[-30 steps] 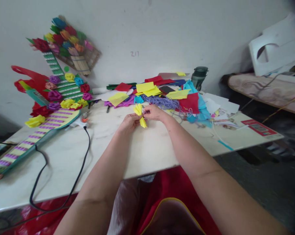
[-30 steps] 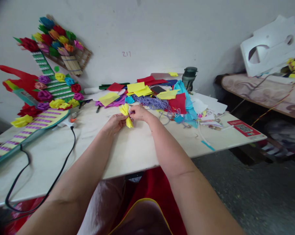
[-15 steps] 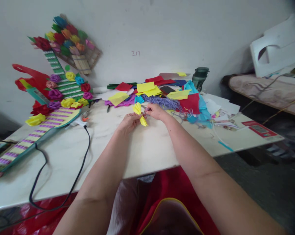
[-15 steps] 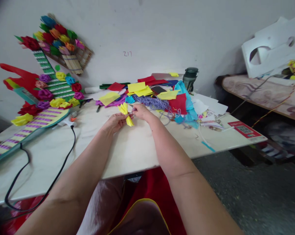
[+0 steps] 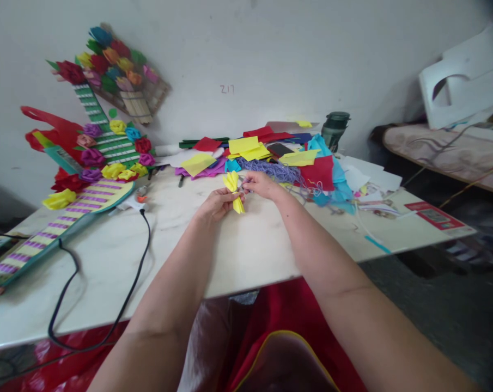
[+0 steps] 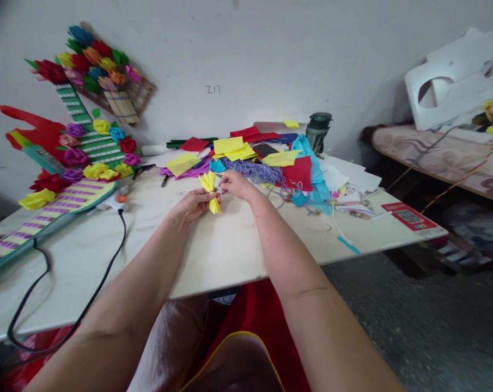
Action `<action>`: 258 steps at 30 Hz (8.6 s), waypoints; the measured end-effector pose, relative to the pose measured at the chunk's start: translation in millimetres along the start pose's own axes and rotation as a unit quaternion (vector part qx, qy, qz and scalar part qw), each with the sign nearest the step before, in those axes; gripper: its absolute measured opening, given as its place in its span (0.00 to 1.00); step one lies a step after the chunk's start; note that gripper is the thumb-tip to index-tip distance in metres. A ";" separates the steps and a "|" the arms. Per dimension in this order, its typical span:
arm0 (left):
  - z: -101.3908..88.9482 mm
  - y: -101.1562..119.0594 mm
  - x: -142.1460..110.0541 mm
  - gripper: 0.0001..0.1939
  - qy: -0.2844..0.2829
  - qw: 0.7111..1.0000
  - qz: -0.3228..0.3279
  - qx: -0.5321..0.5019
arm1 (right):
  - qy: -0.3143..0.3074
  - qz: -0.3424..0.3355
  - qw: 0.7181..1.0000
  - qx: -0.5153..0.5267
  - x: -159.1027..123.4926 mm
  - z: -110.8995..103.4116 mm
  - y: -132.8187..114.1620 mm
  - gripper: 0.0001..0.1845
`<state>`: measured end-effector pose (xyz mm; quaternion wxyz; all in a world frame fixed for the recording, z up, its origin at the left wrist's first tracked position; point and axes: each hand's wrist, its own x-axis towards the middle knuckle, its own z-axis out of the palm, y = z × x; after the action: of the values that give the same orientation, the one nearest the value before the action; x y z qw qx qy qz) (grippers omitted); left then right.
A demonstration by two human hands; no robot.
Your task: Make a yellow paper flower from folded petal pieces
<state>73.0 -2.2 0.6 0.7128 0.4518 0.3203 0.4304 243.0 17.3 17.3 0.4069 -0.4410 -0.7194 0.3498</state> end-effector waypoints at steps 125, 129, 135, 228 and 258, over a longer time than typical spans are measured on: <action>0.3 -4.1 9.9 0.09 0.137 0.912 0.051 0.384 | 0.247 0.129 0.903 -0.327 -4.5 -39.6 11.7 0.12; 0.7 -5.0 11.1 0.08 0.135 0.911 0.056 0.386 | 0.225 -0.024 0.966 -0.122 -1.9 -35.8 3.9 0.17; 1.9 -0.9 8.3 0.08 0.171 0.922 0.030 0.347 | 0.185 -0.044 0.981 0.031 3.1 -31.4 17.6 0.20; -10.1 1.6 7.0 0.03 0.059 0.973 -0.009 0.224 | 0.201 0.061 0.957 -0.201 15.7 6.2 28.7 0.12; -8.2 1.0 7.2 0.00 0.077 0.973 -0.008 0.219 | 0.062 0.092 0.987 -0.120 1.9 32.6 6.8 0.07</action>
<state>68.7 7.6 -2.1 0.5729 0.5596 0.4644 0.3780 215.7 16.8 -1.9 0.3607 -0.5717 -0.6861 0.2689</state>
